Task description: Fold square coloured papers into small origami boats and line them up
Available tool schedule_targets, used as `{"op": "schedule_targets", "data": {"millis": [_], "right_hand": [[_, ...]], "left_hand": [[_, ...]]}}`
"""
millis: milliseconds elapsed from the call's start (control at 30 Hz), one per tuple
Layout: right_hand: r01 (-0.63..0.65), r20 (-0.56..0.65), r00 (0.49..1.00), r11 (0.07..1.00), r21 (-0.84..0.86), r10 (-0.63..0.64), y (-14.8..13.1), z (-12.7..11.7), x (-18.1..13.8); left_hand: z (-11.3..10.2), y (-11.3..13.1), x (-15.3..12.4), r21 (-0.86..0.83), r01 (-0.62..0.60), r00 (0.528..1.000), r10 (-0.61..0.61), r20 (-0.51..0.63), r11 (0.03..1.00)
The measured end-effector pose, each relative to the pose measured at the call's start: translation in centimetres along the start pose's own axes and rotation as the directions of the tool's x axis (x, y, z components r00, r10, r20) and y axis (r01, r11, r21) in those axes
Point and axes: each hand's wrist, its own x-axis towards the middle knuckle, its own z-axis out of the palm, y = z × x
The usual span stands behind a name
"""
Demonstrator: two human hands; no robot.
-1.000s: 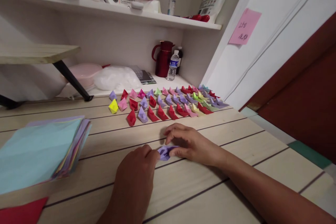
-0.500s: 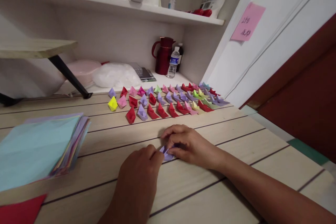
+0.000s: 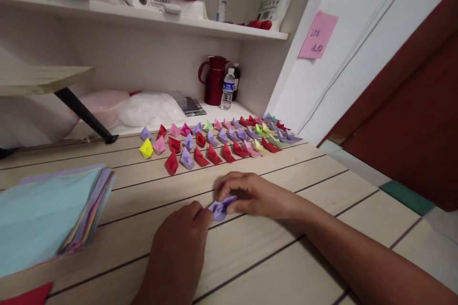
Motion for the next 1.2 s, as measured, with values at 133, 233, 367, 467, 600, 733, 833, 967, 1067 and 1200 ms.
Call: {"op": "schedule_targets", "data": {"millis": [133, 233, 367, 467, 600, 733, 833, 967, 1067, 1200], "right_hand": [[-0.058, 0.016, 0.998, 0.997, 0.047, 0.058, 0.3, -1.5, -0.4], [-0.051, -0.01, 0.999, 0.999, 0.013, 0.051, 0.5, -1.3, -0.4], [0.0, -0.046, 0.999, 0.997, -0.079, -0.004, 0.7, -0.2, -0.1], [0.022, -0.053, 0.998, 0.995, -0.092, -0.027, 0.8, 0.3, 0.1], [0.024, -0.075, 0.997, 0.993, -0.119, -0.033, 1.0, 0.6, 0.2], [0.013, -0.091, 0.995, 0.99, -0.143, -0.026, 1.0, 0.7, 0.2], [0.004, -0.098, 0.995, 0.988, -0.154, -0.019, 0.8, 0.7, 0.2], [-0.001, -0.098, 0.995, 0.986, -0.164, -0.015, 0.7, 0.6, 0.2], [0.01, -0.087, 0.996, 0.986, -0.168, -0.025, 0.9, 0.5, 0.3], [0.04, -0.076, 0.996, 0.985, -0.169, -0.054, 1.1, 0.4, 0.4]], "left_hand": [[-0.5, -0.3, -0.1, -0.05, 0.055, 0.998, -0.056, -0.019, 0.997], [-0.7, -0.5, 0.0, -0.057, 0.091, 0.996, -0.092, -0.019, 0.994], [-1.0, -0.4, 0.0, -0.034, 0.092, 0.996, -0.093, -0.005, 0.995], [-1.1, -0.1, -0.1, -0.008, 0.091, 0.996, -0.091, -0.004, 0.996], [-1.3, 0.0, 0.0, 0.006, 0.1, 0.995, -0.1, 0.007, 0.995], [-1.2, 0.1, 0.1, 0.005, 0.109, 0.994, -0.109, 0.002, 0.994], [-1.1, 0.0, 0.0, -0.014, 0.112, 0.994, -0.112, 0.004, 0.994], [-1.1, -0.1, 0.0, -0.121, 0.115, 0.993, -0.118, -0.017, 0.986], [-1.2, -0.4, 0.0, -0.273, 0.19, 0.977, -0.21, -0.044, 0.943], [-1.0, -1.5, 0.3, -0.486, 0.268, 0.931, -0.354, -0.092, 0.832]]}}
